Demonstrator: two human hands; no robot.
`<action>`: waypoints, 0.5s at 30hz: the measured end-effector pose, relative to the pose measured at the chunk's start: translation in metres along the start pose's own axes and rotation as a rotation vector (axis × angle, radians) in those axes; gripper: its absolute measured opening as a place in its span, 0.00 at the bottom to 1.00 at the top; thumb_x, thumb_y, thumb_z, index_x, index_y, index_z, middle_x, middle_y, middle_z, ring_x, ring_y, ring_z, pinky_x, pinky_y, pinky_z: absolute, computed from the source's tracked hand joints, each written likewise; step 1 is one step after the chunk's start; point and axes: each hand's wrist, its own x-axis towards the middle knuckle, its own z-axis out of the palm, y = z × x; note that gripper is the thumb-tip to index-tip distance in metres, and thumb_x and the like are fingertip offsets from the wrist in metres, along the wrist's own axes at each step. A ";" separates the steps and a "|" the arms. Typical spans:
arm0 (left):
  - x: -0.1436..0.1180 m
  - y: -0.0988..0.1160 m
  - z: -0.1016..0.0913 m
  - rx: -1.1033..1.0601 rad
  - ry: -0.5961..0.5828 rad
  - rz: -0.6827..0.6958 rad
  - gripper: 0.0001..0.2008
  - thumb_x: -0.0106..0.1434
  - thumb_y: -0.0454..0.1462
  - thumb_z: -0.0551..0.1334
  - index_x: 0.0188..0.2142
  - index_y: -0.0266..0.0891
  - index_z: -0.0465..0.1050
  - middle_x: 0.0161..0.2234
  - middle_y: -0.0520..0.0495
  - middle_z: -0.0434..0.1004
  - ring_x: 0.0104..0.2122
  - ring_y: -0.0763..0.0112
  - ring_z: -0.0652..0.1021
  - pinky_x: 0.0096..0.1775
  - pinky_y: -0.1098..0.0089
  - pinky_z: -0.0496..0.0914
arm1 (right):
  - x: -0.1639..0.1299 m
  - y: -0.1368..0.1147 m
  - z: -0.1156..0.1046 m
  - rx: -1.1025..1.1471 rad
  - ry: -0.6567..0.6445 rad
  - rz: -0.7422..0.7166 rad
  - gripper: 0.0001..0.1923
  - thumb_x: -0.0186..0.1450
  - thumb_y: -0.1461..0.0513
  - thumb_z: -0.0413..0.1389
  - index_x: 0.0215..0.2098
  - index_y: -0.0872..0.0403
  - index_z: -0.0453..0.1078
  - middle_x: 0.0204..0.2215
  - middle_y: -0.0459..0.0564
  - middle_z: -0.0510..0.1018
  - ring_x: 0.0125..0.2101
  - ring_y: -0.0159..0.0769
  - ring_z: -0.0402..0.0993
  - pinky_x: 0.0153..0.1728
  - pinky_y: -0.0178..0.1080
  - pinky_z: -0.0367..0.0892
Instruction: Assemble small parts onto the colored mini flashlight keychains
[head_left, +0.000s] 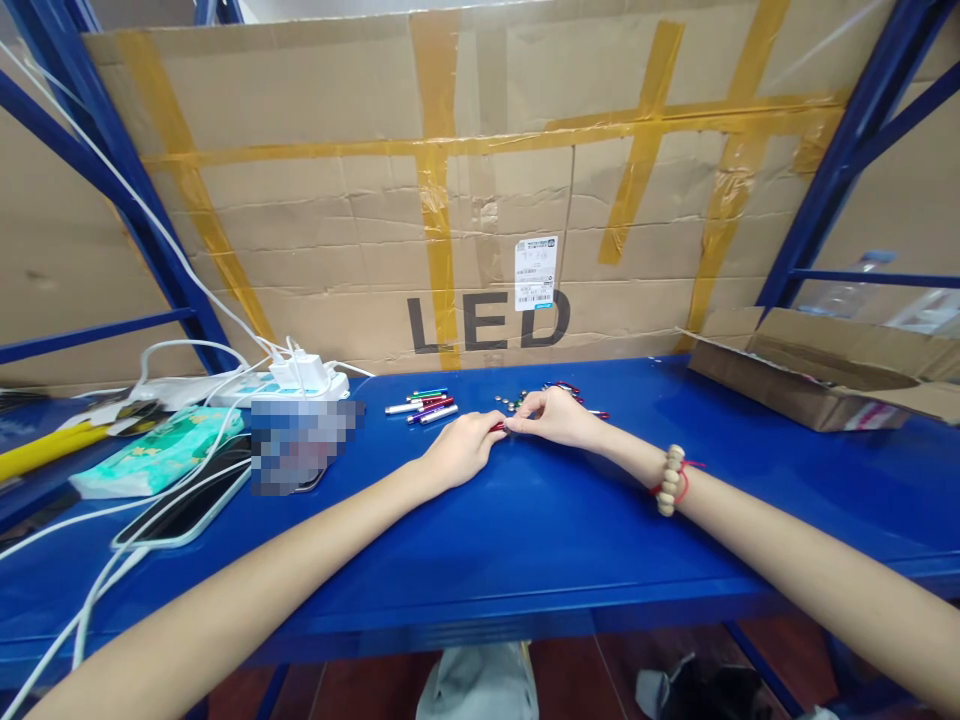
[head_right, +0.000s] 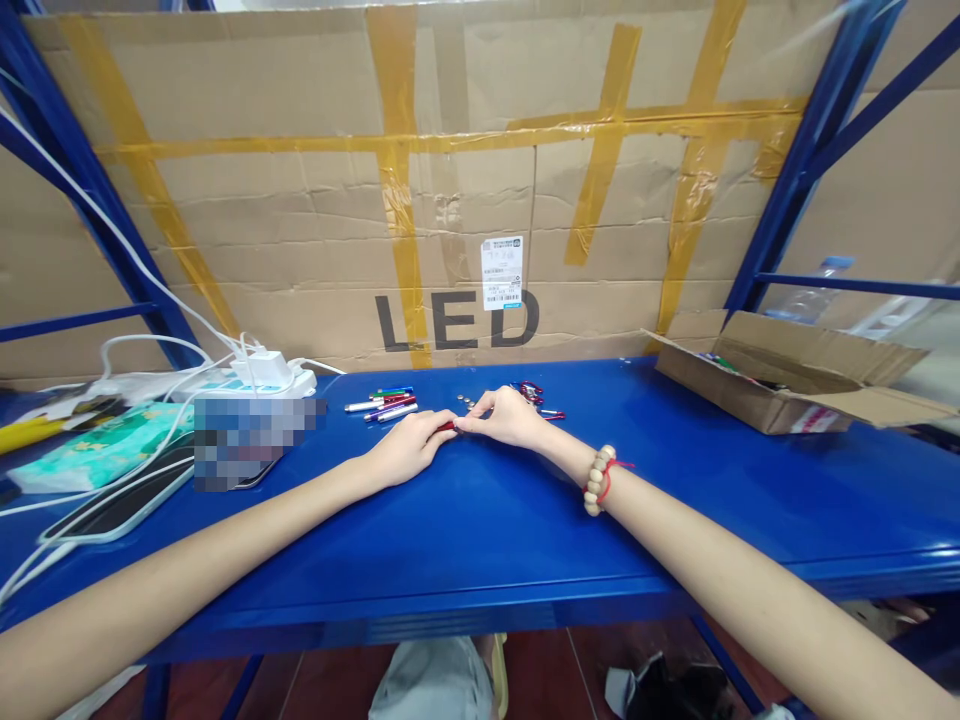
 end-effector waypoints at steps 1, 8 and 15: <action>0.000 0.000 0.000 -0.002 0.000 -0.006 0.05 0.68 0.31 0.53 0.38 0.36 0.66 0.36 0.44 0.72 0.36 0.59 0.74 0.39 0.66 0.67 | 0.000 -0.001 0.001 0.001 0.008 0.003 0.15 0.53 0.51 0.60 0.24 0.56 0.76 0.27 0.50 0.79 0.29 0.36 0.73 0.31 0.35 0.65; 0.000 0.005 -0.002 -0.055 0.012 -0.082 0.06 0.69 0.32 0.52 0.46 0.38 0.60 0.40 0.44 0.72 0.39 0.58 0.75 0.38 0.67 0.68 | 0.001 -0.004 0.006 -0.033 0.105 0.028 0.14 0.54 0.52 0.58 0.24 0.55 0.76 0.27 0.49 0.79 0.28 0.35 0.73 0.27 0.34 0.62; 0.000 0.011 -0.003 0.045 0.020 -0.209 0.06 0.70 0.34 0.51 0.46 0.39 0.58 0.36 0.45 0.72 0.38 0.56 0.75 0.36 0.66 0.68 | 0.003 -0.002 0.009 -0.109 0.197 -0.015 0.15 0.55 0.50 0.57 0.25 0.52 0.76 0.28 0.47 0.79 0.29 0.34 0.73 0.29 0.34 0.62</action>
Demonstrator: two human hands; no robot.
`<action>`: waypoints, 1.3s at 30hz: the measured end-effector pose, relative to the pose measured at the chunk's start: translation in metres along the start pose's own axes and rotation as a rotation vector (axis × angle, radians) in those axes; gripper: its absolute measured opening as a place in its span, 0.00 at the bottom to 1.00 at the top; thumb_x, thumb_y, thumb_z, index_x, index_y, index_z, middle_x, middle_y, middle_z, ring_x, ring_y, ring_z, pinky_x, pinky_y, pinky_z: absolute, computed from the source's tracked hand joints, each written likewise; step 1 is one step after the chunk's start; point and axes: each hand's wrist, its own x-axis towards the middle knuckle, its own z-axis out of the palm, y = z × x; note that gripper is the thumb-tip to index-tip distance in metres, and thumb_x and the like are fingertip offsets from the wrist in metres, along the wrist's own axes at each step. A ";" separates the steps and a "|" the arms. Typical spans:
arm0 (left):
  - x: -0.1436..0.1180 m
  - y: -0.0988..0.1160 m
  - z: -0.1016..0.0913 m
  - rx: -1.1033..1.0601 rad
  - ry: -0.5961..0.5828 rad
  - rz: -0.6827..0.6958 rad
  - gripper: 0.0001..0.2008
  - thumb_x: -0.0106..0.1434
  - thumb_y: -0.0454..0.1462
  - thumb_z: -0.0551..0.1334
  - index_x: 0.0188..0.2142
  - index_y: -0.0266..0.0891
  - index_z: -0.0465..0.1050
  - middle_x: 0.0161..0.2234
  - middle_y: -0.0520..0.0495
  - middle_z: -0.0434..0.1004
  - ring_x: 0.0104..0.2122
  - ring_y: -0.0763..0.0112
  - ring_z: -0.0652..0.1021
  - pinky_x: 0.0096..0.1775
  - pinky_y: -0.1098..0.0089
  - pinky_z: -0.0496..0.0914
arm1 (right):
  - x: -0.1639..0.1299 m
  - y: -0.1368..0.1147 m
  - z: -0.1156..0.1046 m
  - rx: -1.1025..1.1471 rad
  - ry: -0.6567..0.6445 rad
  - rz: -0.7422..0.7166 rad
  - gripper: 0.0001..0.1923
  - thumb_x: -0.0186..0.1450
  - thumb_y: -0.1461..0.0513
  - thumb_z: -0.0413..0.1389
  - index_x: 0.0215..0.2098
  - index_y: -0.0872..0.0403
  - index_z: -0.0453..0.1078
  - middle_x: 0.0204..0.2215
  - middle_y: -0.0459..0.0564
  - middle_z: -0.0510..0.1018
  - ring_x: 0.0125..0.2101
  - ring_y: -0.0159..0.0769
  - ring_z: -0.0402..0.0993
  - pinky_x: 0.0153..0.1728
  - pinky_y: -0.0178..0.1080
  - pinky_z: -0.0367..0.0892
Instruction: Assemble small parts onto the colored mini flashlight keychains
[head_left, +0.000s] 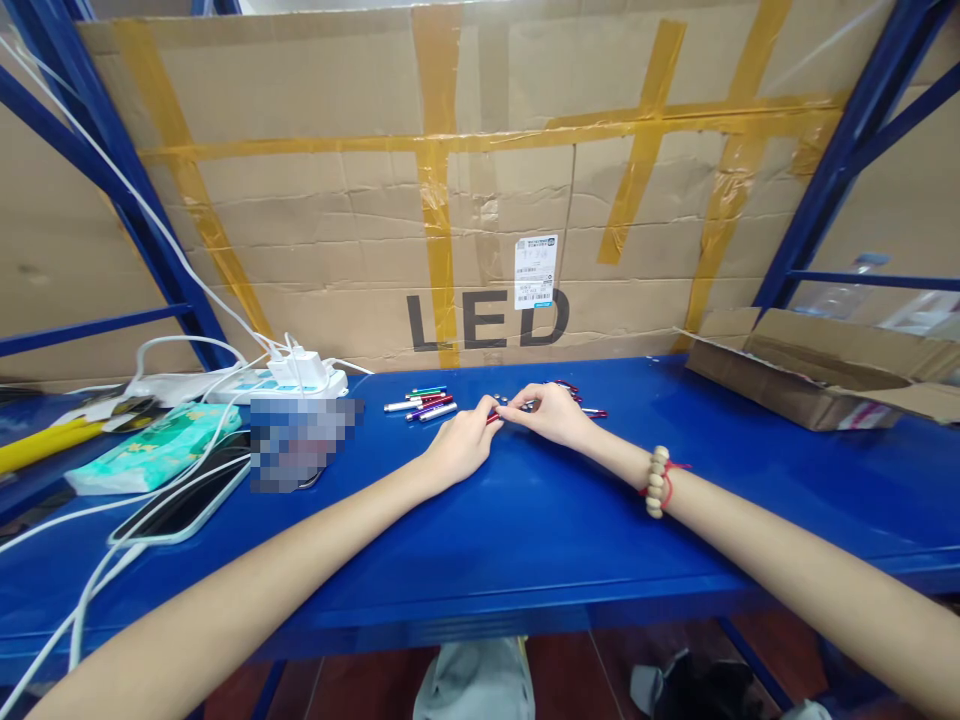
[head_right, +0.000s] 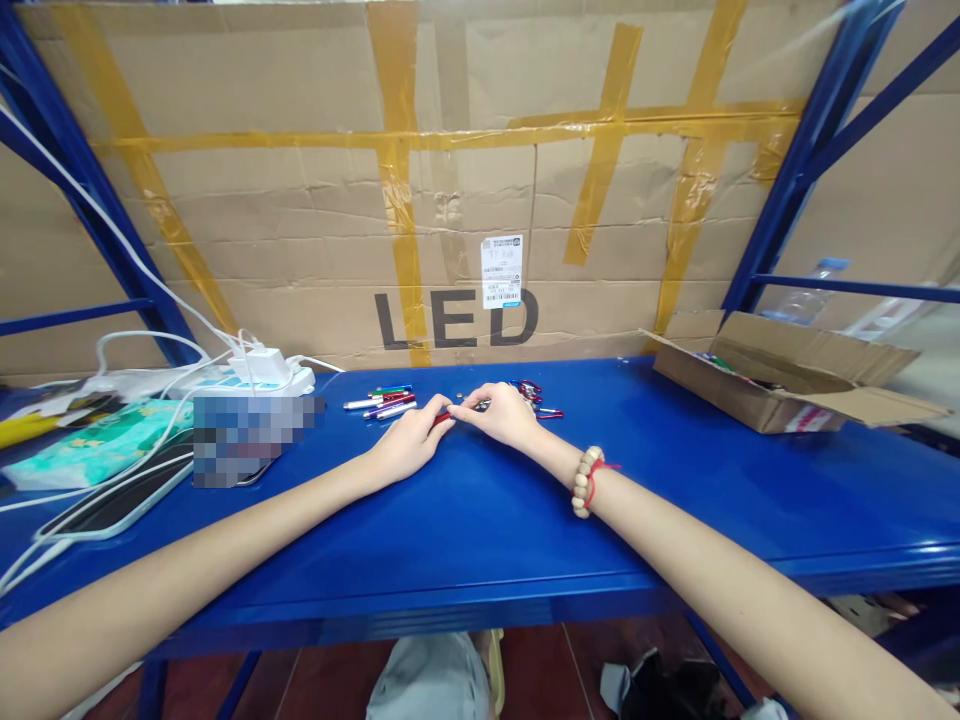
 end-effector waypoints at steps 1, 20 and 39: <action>0.000 0.001 0.000 0.017 0.002 -0.014 0.06 0.70 0.34 0.51 0.46 0.39 0.58 0.36 0.45 0.72 0.37 0.55 0.75 0.35 0.66 0.68 | 0.000 -0.001 0.000 -0.003 0.011 0.005 0.15 0.55 0.50 0.57 0.25 0.52 0.76 0.29 0.47 0.79 0.29 0.34 0.73 0.29 0.34 0.62; 0.005 -0.009 -0.003 -0.411 -0.018 0.130 0.05 0.67 0.32 0.51 0.37 0.37 0.65 0.23 0.54 0.65 0.26 0.70 0.69 0.31 0.74 0.61 | 0.005 -0.001 -0.020 0.234 -0.055 -0.309 0.18 0.52 0.48 0.61 0.28 0.54 0.77 0.29 0.49 0.72 0.26 0.29 0.65 0.26 0.34 0.60; 0.002 -0.009 -0.002 -0.279 -0.066 0.236 0.07 0.67 0.30 0.51 0.38 0.36 0.67 0.30 0.49 0.71 0.32 0.66 0.74 0.34 0.73 0.65 | -0.005 -0.011 -0.022 0.052 -0.093 -0.198 0.09 0.53 0.56 0.62 0.23 0.53 0.76 0.31 0.47 0.74 0.26 0.28 0.67 0.28 0.33 0.61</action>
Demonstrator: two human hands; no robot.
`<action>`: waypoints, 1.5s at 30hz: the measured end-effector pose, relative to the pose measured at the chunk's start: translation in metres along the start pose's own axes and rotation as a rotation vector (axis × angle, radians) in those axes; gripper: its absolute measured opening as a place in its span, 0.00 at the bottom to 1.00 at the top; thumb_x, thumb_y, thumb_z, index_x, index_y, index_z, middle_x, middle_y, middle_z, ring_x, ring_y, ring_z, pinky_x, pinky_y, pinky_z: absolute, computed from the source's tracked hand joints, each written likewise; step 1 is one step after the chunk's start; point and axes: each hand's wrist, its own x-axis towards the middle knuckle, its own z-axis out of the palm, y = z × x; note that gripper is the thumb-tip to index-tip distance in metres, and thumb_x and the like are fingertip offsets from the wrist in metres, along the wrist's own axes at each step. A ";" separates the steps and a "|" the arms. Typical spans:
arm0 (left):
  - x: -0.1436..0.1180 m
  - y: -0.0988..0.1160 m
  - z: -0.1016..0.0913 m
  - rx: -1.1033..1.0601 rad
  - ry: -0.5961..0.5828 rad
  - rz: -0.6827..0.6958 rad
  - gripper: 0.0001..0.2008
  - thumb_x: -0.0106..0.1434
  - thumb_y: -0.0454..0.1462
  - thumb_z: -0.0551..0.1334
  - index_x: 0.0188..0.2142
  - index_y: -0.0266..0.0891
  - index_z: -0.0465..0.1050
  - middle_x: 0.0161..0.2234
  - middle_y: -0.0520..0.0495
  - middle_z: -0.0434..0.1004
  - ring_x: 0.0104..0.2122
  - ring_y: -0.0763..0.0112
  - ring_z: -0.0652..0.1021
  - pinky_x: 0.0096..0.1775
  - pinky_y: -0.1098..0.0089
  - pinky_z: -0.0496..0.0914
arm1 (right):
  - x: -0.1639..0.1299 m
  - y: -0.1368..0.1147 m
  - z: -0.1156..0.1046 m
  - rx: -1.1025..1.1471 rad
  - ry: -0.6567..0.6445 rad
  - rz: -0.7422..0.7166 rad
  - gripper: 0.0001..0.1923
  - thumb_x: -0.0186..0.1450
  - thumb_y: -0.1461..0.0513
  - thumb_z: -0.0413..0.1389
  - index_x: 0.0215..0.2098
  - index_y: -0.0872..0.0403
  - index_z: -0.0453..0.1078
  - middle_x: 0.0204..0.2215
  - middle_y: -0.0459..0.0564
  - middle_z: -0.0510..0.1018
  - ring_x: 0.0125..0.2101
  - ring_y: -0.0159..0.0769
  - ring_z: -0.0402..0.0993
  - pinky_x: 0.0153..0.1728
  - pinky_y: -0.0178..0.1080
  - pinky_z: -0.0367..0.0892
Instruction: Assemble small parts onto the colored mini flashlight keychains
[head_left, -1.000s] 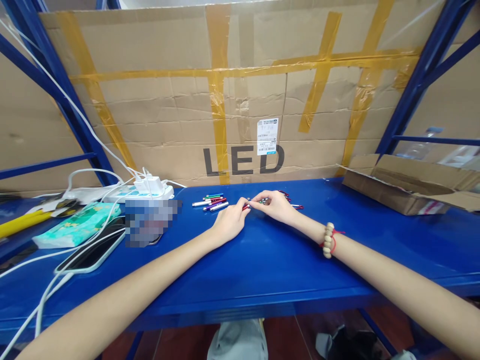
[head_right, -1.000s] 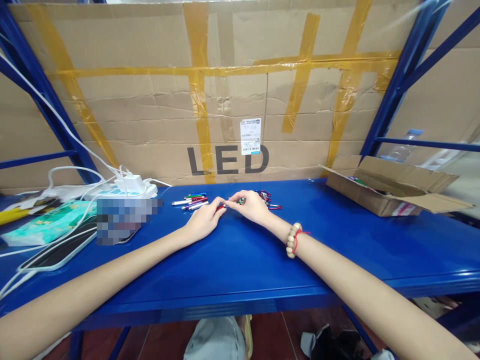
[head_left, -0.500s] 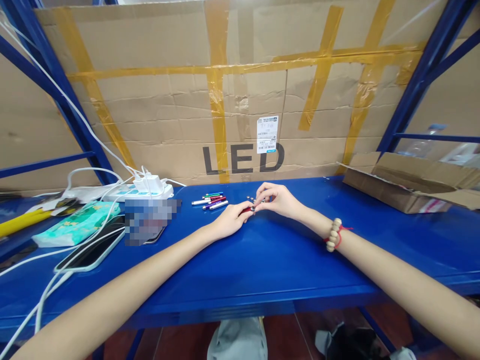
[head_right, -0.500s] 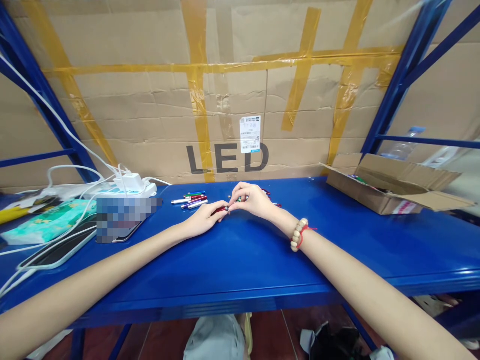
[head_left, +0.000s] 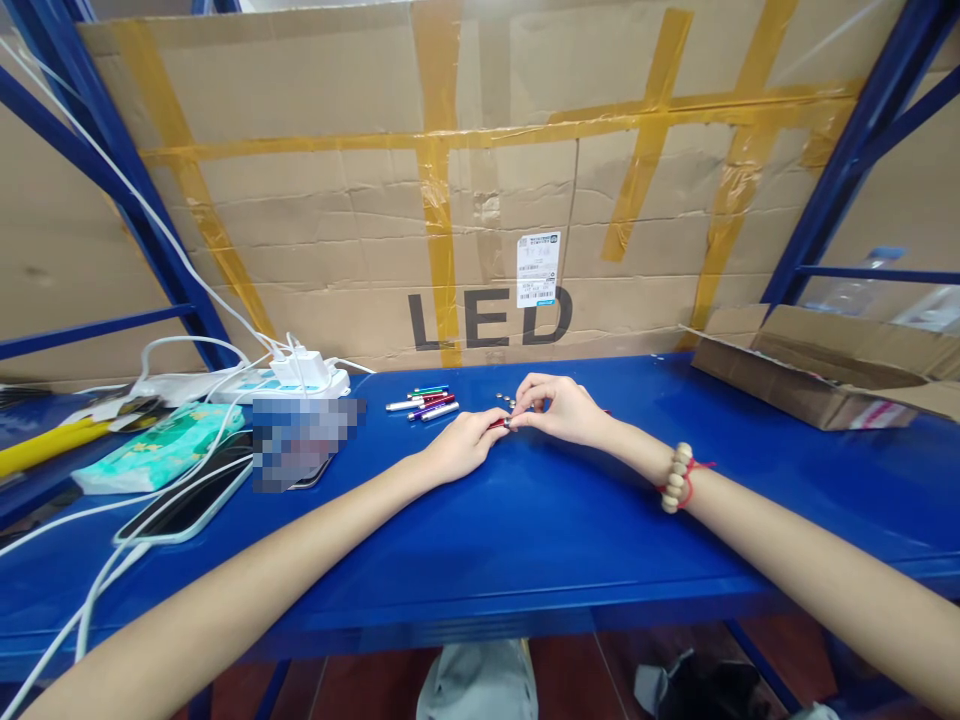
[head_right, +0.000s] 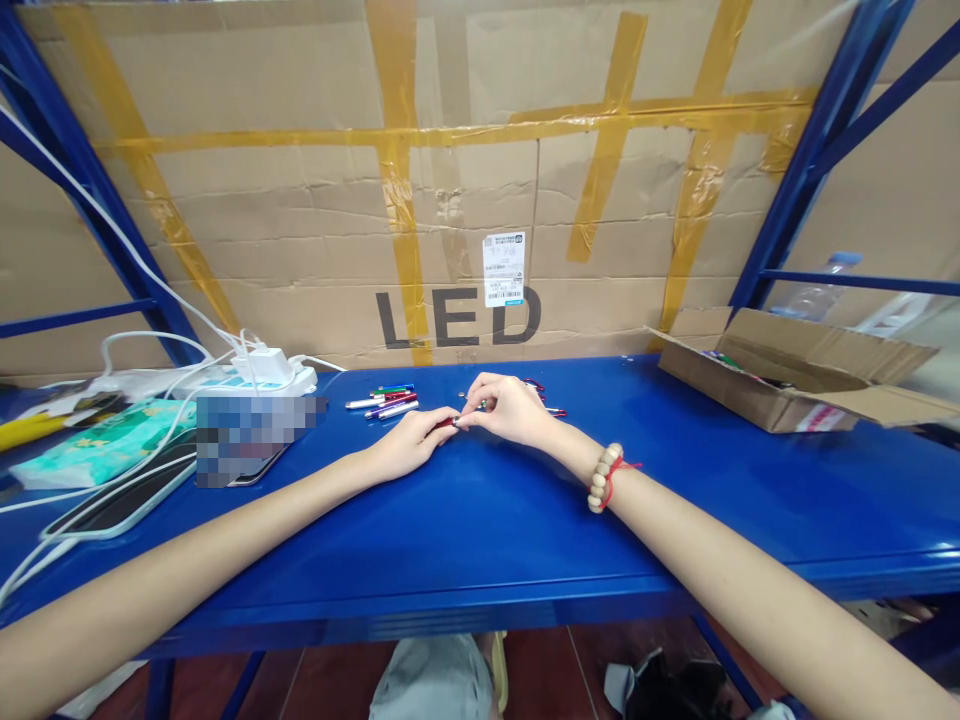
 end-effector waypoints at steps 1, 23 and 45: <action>0.000 0.000 0.000 -0.003 0.010 -0.004 0.07 0.67 0.30 0.51 0.38 0.36 0.67 0.30 0.49 0.71 0.31 0.66 0.74 0.34 0.73 0.65 | 0.000 0.000 0.001 -0.002 0.010 0.003 0.09 0.53 0.55 0.62 0.23 0.53 0.75 0.31 0.47 0.74 0.26 0.29 0.68 0.28 0.33 0.61; -0.002 0.003 0.006 0.144 0.215 0.043 0.13 0.64 0.26 0.53 0.46 0.37 0.68 0.41 0.45 0.73 0.40 0.61 0.75 0.44 0.67 0.69 | 0.004 -0.005 0.002 0.281 -0.050 0.351 0.22 0.46 0.46 0.62 0.21 0.57 0.75 0.24 0.50 0.76 0.25 0.32 0.67 0.25 0.34 0.61; 0.002 -0.001 0.006 0.186 0.295 -0.028 0.08 0.64 0.26 0.58 0.41 0.37 0.67 0.38 0.47 0.73 0.38 0.60 0.73 0.42 0.63 0.65 | 0.006 -0.004 0.005 0.338 -0.011 0.308 0.19 0.50 0.49 0.61 0.30 0.57 0.76 0.27 0.47 0.78 0.22 0.26 0.64 0.23 0.32 0.58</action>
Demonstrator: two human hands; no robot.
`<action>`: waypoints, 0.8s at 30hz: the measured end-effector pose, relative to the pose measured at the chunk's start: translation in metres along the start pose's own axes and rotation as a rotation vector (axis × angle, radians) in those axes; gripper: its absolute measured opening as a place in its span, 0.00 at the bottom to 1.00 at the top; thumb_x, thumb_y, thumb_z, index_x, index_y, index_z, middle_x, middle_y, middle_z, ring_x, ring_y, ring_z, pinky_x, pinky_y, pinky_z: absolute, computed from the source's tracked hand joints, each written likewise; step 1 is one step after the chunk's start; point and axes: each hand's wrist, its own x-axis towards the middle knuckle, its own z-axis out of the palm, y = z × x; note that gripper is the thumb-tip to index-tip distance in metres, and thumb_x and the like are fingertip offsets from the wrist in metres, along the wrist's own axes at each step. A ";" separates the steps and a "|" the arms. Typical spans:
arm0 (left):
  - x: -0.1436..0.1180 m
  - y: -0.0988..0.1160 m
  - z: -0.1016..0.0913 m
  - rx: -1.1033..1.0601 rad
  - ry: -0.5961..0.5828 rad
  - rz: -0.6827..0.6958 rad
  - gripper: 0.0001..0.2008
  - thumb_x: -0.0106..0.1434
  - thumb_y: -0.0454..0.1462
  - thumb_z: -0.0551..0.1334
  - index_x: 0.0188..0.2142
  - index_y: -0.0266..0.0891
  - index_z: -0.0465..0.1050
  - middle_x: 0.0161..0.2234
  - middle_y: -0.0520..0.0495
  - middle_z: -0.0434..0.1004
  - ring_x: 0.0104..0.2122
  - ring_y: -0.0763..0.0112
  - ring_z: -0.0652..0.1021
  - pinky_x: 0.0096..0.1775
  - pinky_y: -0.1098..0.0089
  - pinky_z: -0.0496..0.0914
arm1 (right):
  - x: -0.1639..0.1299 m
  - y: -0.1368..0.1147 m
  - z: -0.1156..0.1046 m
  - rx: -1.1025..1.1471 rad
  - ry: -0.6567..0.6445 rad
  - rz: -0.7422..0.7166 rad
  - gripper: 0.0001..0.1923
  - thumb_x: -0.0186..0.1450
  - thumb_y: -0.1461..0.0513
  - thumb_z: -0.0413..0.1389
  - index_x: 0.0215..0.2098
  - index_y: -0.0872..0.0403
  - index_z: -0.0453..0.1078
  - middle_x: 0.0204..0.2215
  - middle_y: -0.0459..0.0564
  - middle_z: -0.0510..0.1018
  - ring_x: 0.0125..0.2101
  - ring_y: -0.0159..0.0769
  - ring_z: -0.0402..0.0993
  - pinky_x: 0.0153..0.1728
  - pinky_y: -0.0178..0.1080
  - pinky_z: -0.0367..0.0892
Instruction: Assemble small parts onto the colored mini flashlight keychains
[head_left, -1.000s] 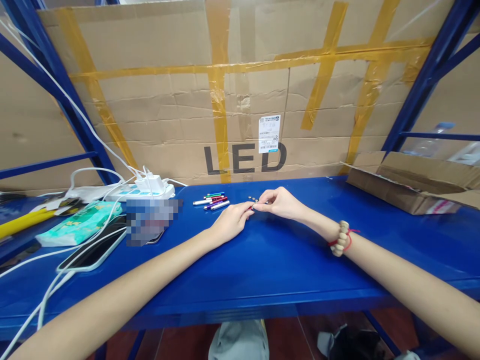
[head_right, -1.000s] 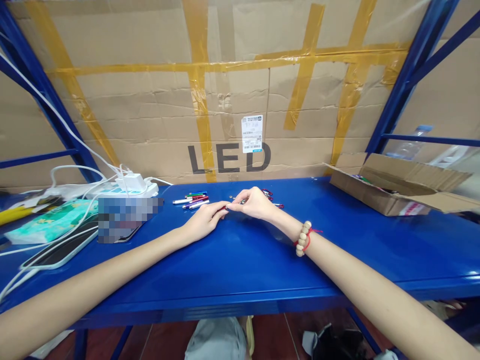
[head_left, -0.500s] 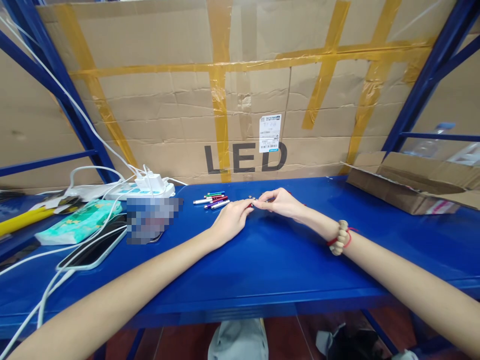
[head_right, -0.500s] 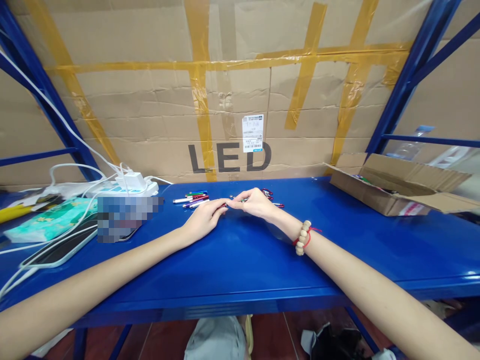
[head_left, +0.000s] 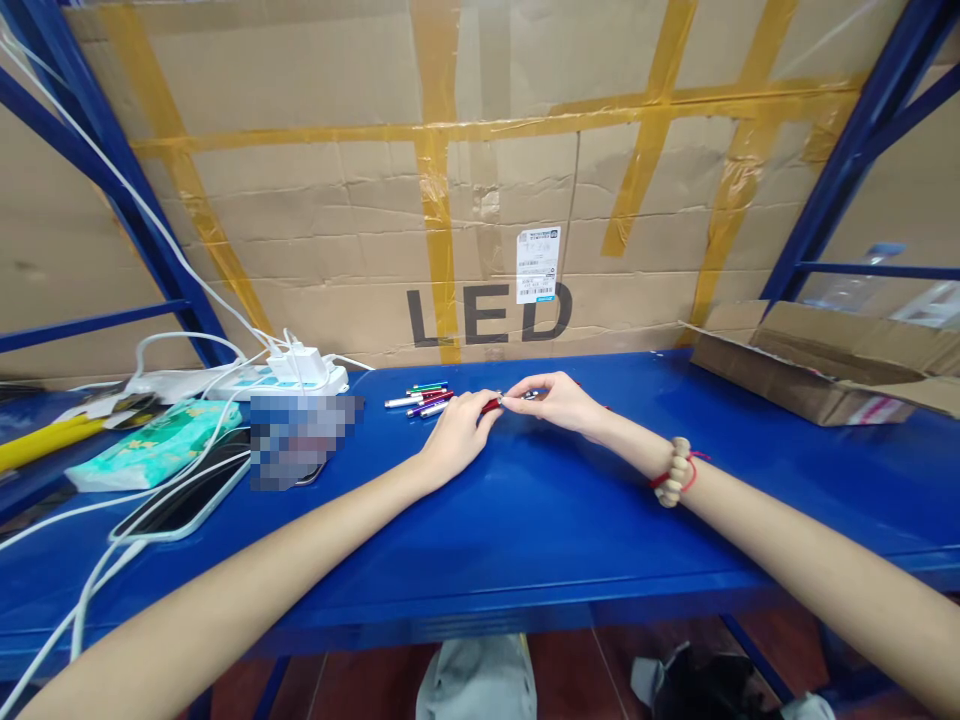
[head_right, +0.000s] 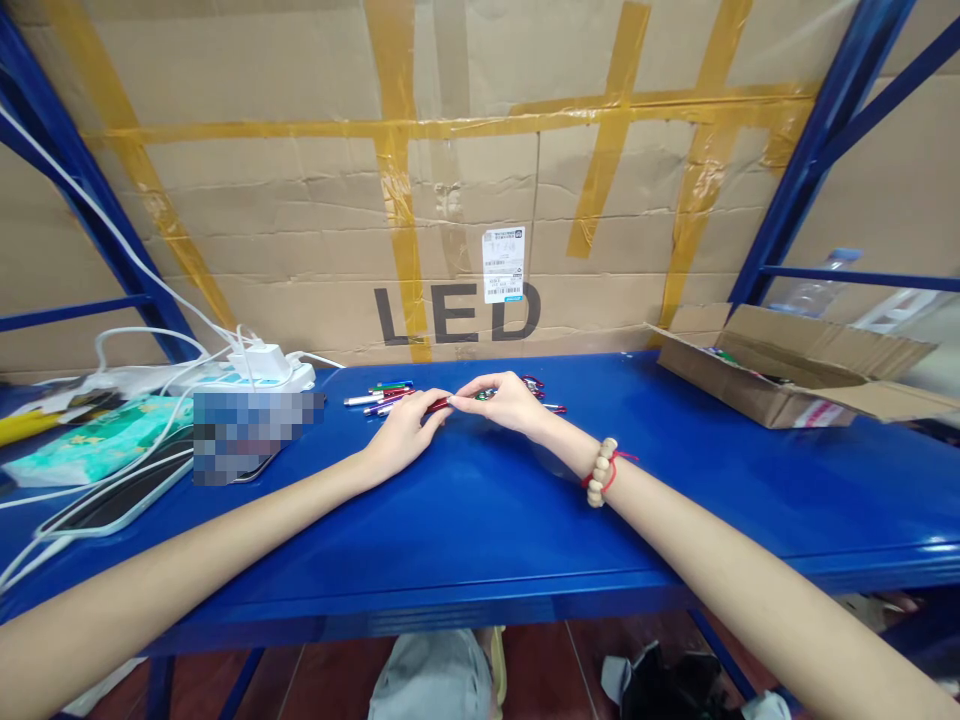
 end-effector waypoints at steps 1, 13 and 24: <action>0.000 0.000 0.000 -0.017 0.006 0.001 0.07 0.64 0.27 0.58 0.41 0.37 0.67 0.38 0.47 0.73 0.38 0.61 0.73 0.42 0.63 0.65 | 0.000 0.000 0.000 -0.001 0.001 -0.008 0.19 0.50 0.49 0.61 0.30 0.57 0.76 0.27 0.47 0.77 0.22 0.26 0.63 0.23 0.32 0.57; -0.003 0.005 -0.004 -0.325 -0.024 -0.051 0.05 0.66 0.31 0.55 0.40 0.40 0.60 0.27 0.53 0.70 0.29 0.67 0.73 0.32 0.72 0.64 | 0.002 0.004 -0.004 0.006 0.032 -0.083 0.18 0.48 0.51 0.63 0.28 0.57 0.75 0.25 0.46 0.76 0.18 0.24 0.60 0.21 0.32 0.57; -0.003 0.002 -0.002 -0.300 -0.023 -0.053 0.07 0.65 0.31 0.55 0.33 0.39 0.56 0.27 0.53 0.69 0.28 0.66 0.74 0.30 0.72 0.63 | 0.001 0.001 -0.001 -0.084 0.070 -0.085 0.17 0.49 0.51 0.62 0.25 0.57 0.74 0.27 0.50 0.78 0.24 0.31 0.69 0.26 0.34 0.63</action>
